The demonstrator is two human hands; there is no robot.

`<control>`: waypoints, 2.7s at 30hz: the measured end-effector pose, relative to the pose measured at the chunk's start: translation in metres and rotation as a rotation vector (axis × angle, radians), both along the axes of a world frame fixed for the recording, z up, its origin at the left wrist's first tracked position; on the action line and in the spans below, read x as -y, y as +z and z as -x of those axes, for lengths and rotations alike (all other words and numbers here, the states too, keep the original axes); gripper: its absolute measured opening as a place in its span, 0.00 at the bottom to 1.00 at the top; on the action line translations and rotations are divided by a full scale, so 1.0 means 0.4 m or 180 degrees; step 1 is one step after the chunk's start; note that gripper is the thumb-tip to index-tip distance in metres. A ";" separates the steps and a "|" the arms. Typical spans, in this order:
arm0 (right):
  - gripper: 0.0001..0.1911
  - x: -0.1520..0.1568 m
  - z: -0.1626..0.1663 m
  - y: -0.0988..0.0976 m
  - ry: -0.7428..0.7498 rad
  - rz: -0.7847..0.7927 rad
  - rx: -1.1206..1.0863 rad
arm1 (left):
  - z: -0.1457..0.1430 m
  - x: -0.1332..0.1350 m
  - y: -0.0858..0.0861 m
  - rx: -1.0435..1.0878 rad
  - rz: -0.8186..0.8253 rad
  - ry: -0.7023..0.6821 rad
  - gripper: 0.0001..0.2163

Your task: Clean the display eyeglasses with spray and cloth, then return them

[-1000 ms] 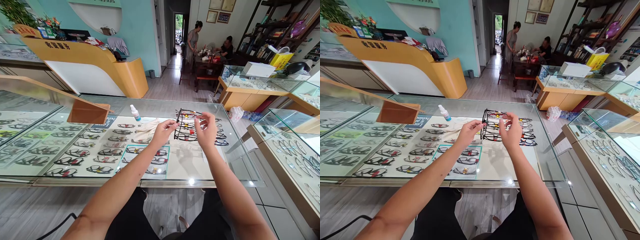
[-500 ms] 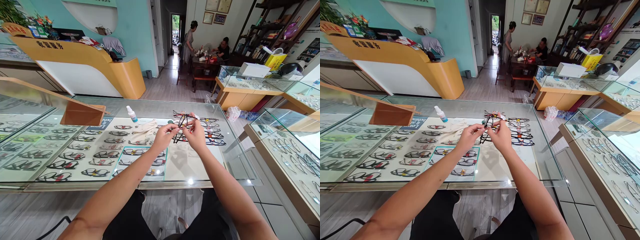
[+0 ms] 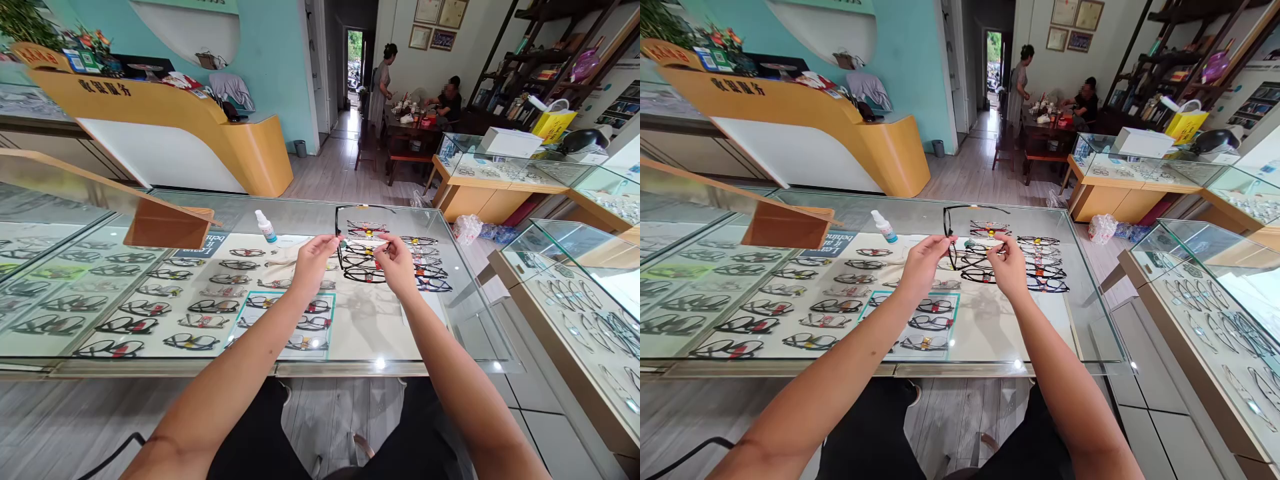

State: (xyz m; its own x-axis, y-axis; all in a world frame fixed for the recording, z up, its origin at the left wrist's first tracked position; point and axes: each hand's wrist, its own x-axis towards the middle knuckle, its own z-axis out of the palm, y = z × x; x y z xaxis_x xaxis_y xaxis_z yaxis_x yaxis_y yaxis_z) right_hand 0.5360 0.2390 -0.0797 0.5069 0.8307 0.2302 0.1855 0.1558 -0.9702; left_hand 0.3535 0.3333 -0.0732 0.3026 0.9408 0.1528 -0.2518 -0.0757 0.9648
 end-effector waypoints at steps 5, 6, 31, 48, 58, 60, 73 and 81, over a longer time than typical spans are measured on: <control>0.30 -0.007 -0.006 -0.014 0.0061 0.0128 -0.0112 | 0.019 -0.034 0.003 0.0254 0.0263 0.0191 0.21; 0.31 -0.006 -0.005 -0.014 0.0083 0.0166 -0.0110 | 0.022 -0.038 0.003 0.0269 0.0259 0.0218 0.21; 0.15 0.024 0.071 0.002 0.0652 -0.0209 0.1449 | 0.012 0.034 0.016 -0.0681 -0.0978 -0.0671 0.11; 0.16 0.037 0.059 0.017 0.0363 -0.0196 0.1447 | 0.214 -0.272 -0.032 -0.1121 -0.1006 0.2652 0.14; 0.19 0.034 0.052 0.014 0.0346 -0.0212 0.1408 | 0.247 -0.349 -0.118 -0.1553 -0.0175 0.1947 0.13; 0.19 0.035 0.050 0.015 0.0311 -0.0226 0.1379 | 0.247 -0.341 -0.108 -0.1555 -0.0159 0.2014 0.10; 0.20 0.046 0.044 0.040 0.0315 -0.0386 0.1278 | 0.116 -0.115 0.072 0.0850 0.0525 -0.1288 0.27; 0.22 0.051 0.054 0.038 0.0536 -0.0241 0.1327 | 0.058 -0.031 0.068 0.0785 0.0790 -0.2087 0.34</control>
State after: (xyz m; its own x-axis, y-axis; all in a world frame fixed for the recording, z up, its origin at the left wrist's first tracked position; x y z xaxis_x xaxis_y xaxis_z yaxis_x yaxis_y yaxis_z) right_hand 0.5145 0.2184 -0.0644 0.2172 0.8665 0.4493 0.5239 0.2849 -0.8027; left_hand 0.3304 0.3459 -0.0461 0.7984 0.5946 0.0952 -0.3818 0.3776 0.8436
